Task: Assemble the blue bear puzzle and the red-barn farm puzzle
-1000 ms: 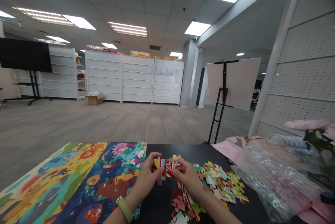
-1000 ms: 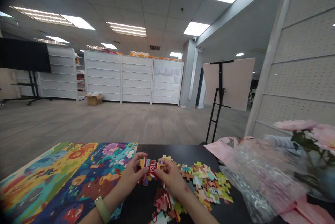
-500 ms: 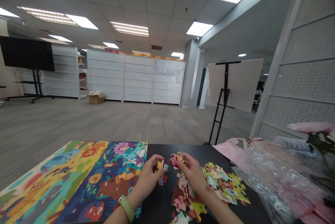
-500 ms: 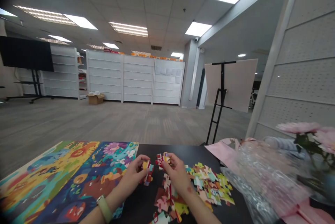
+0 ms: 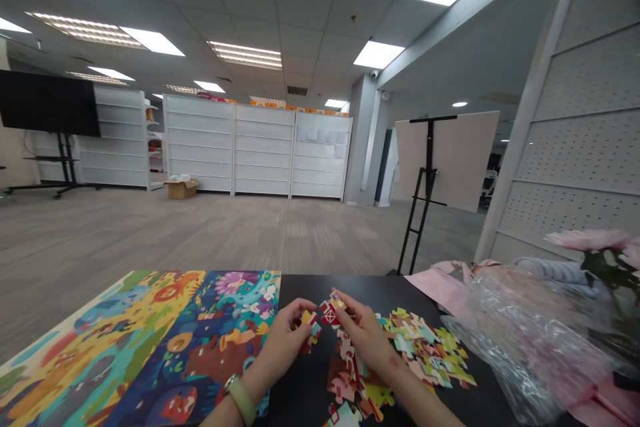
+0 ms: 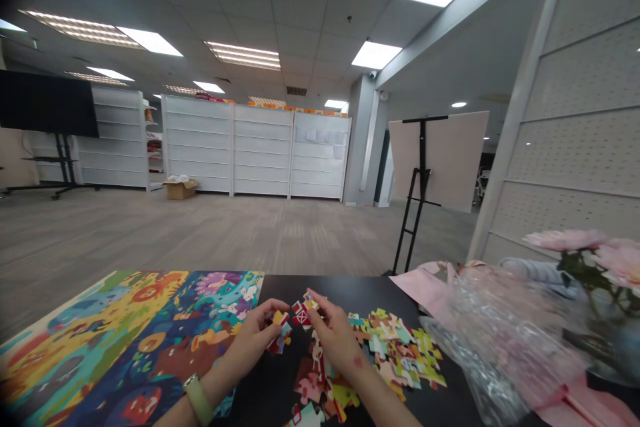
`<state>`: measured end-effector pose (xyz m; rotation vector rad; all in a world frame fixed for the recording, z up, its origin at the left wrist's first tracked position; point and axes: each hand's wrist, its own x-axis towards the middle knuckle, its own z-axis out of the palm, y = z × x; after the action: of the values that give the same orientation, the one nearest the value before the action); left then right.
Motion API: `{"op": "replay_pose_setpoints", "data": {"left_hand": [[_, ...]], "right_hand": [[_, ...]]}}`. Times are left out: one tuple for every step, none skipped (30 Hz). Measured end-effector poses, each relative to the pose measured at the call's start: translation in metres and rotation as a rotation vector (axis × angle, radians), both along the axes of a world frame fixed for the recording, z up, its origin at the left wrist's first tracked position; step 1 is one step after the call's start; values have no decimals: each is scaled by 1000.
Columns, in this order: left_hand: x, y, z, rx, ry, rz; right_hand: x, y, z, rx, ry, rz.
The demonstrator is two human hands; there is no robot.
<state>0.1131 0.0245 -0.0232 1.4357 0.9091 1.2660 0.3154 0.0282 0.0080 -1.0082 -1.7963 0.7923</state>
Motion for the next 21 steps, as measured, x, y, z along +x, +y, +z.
{"op": "replay_pose_setpoints", "data": {"left_hand": [[0, 0, 0, 1, 4, 1], [0, 0, 0, 0, 6, 4], [-1, 1, 0, 2, 6, 11], [-1, 1, -1, 7, 5, 21], [-1, 1, -1, 16, 3, 34], [-2, 1, 0, 25, 3, 47], [-2, 1, 0, 33, 5, 59], [-3, 1, 0, 38, 10, 67], [-3, 1, 1, 41, 18, 71], [-3, 0, 1, 42, 28, 74], [-3, 0, 2, 43, 39, 76], [-3, 0, 2, 47, 46, 78], [-3, 0, 2, 49, 49, 77], [-2, 0, 2, 44, 45, 72], [-2, 0, 2, 26, 34, 63], [-1, 0, 2, 0, 18, 51], [-1, -1, 2, -27, 3, 39], [0, -1, 1, -51, -8, 29], [0, -1, 1, -66, -16, 26], [1, -2, 2, -67, -16, 27], [1, -2, 2, -60, -12, 27]], "right_hand": [[0, 1, -1, -1, 5, 4], [0, 1, -2, -9, 11, 10], [-1, 2, -3, -24, 21, 15], [-1, 2, -4, -43, 35, 17], [-2, 2, -4, -61, 51, 19], [-2, 2, -4, -75, 67, 20], [-3, 2, -3, -82, 79, 17], [-3, 2, -2, -78, 86, 12], [-3, 2, -1, -66, 86, 3], [-3, 2, 0, -48, 81, -9], [-2, 2, 1, -30, 75, -18], [-2, 2, 2, -15, 69, -23], [-1, 2, 2, -5, 65, -24], [-1, 2, 3, -1, 59, -19], [-1, 2, 3, -2, 51, -9], [0, 2, 3, -2, 38, 1], [0, 1, 3, 5, 18, 7], [0, 0, 4, 16, -9, 9], [0, -1, 4, 28, -42, 11], [0, -2, 5, 38, -79, 12], [1, -3, 6, 45, -115, 12]]}}
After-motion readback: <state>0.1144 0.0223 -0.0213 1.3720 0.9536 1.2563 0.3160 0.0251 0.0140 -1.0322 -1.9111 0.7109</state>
